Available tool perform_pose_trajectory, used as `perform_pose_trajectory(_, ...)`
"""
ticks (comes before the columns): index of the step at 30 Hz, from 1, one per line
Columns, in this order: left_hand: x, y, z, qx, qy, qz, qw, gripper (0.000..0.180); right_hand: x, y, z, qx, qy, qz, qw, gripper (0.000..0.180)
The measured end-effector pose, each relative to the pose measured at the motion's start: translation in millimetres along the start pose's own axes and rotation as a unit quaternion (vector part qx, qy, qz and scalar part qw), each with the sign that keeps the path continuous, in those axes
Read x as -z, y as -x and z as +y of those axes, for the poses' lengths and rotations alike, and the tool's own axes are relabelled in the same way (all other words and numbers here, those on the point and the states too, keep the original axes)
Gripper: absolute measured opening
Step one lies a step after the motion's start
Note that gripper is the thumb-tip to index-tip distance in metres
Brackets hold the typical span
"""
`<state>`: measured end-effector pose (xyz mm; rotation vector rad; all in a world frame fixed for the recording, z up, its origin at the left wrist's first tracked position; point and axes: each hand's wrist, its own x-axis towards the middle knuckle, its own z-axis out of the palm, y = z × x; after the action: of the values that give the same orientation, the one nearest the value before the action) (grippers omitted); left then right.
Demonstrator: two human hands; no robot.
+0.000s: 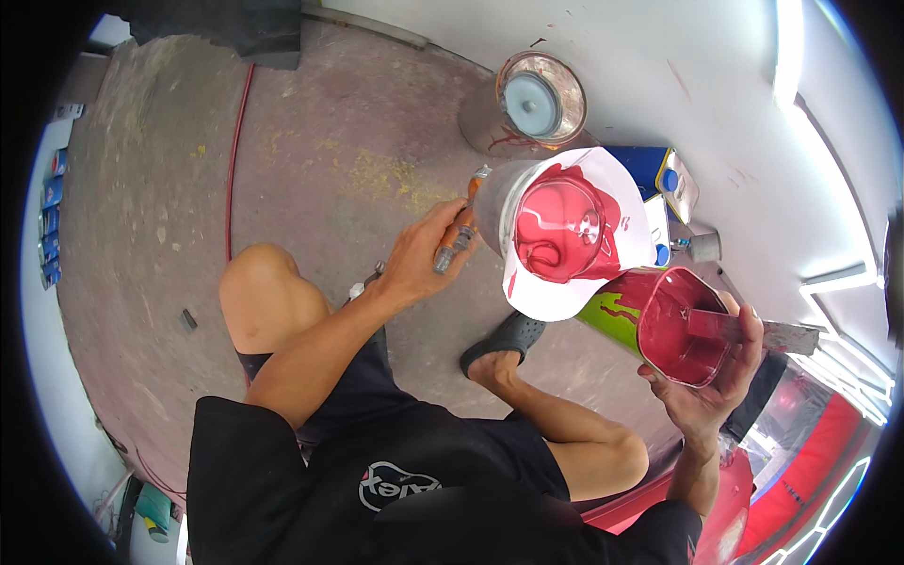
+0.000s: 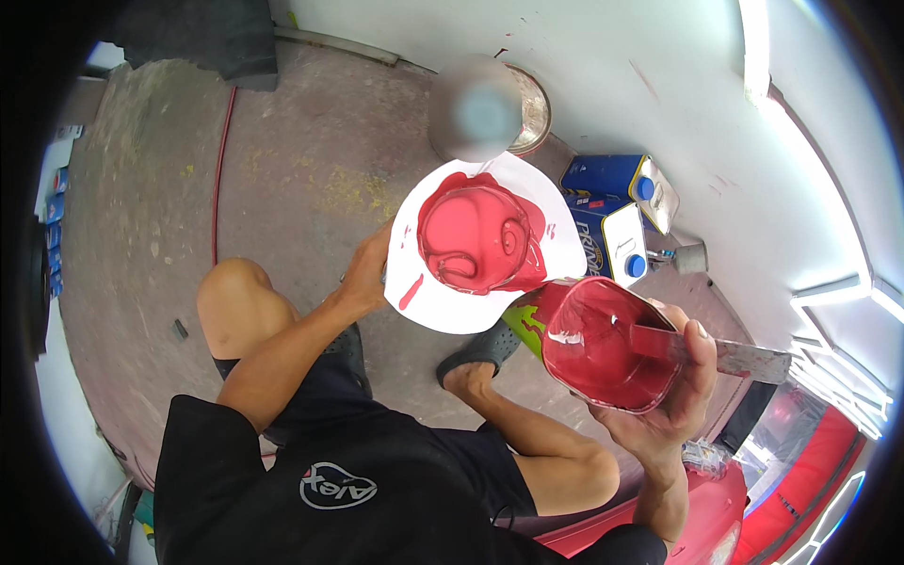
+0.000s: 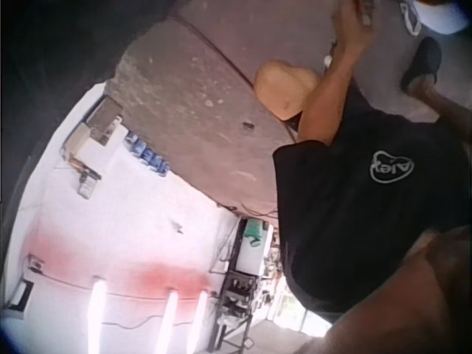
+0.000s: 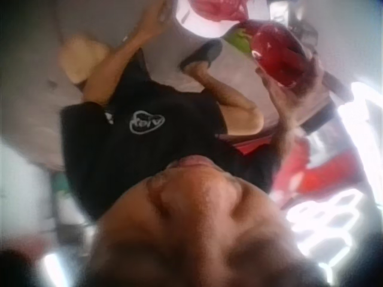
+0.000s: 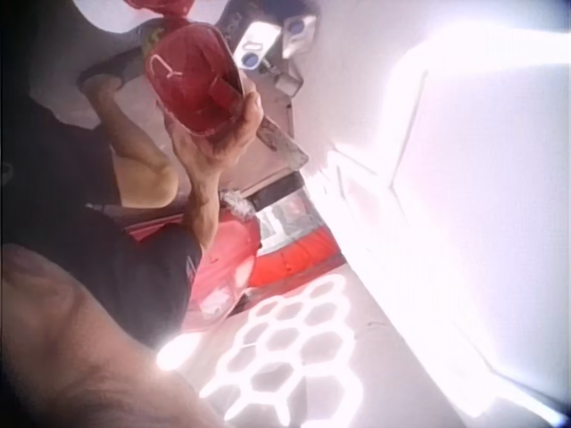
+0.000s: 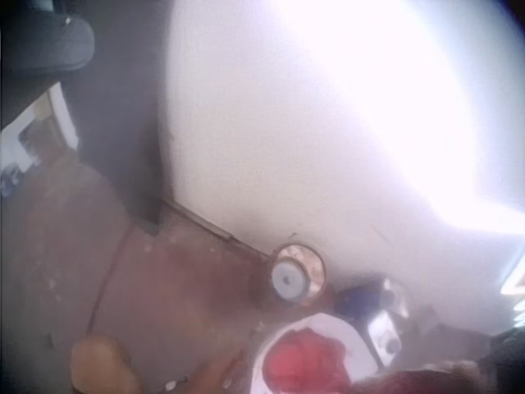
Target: The person sits on the floor and pours a liquid from a blue can into a small container of red paint. They stir the mixture with a stick, then pour the red paint through a paper funnel into a spray gun cup. Finally, they wipe the cup with a cloth.
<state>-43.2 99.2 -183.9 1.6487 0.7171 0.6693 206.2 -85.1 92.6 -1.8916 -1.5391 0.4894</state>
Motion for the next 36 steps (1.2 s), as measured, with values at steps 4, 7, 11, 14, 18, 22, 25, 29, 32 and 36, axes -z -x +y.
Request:
perform_pose_trajectory(4, 3, 4, 1, 0.026, 0.035, -0.010, 0.999, 0.057, -11, 7, 8, -0.007, 0.003, 0.019, 1.000, 0.128)
perform_pose_trajectory(7, 6, 4, 2, 0.019, 0.012, -0.006, 1.000, 0.056, -24, 15, 22, -0.012, -0.005, 0.054, 0.998, 0.126)
perform_pose_trajectory(11, 7, 0, -13, 0.044, 0.043, -0.029, 0.998, 0.049, -42, 20, 35, -0.027, -0.024, 0.098, 0.995, 0.124)
perform_pose_trajectory(14, 1, 1, -38, 0.064, 0.034, -0.020, 0.997, 0.045, -55, 22, 43, -0.037, -0.040, 0.117, 0.992, 0.122)
perform_pose_trajectory(18, -3, 2, -49, 0.114, -0.001, -0.027, 0.993, 0.047, -67, 26, 54, -0.043, -0.081, 0.136, 0.986, 0.121)
perform_pose_trajectory(22, 0, 4, -47, 0.059, -0.029, -0.007, 0.998, 0.045, -70, 33, 60, -0.041, -0.086, 0.131, 0.987, 0.121)
perform_pose_trajectory(25, 5, 2, -34, 0.066, -0.023, -0.010, 0.998, 0.042, -70, 41, 64, -0.037, -0.085, 0.147, 0.985, 0.122)
perform_pose_trajectory(29, 7, -10, -13, 0.058, 0.006, -0.010, 0.998, 0.041, -62, 49, 58, -0.049, -0.059, 0.167, 0.983, 0.124)
perform_pose_trajectory(32, 9, -14, -8, 0.026, 0.003, -0.005, 1.000, 0.046, -51, 52, 46, -0.061, -0.047, 0.186, 0.980, 0.126)
perform_pose_trajectory(36, 6, -14, -12, 0.037, -0.012, -0.005, 0.999, 0.052, -22, 48, 14, -0.077, -0.006, 0.203, 0.976, 0.129)
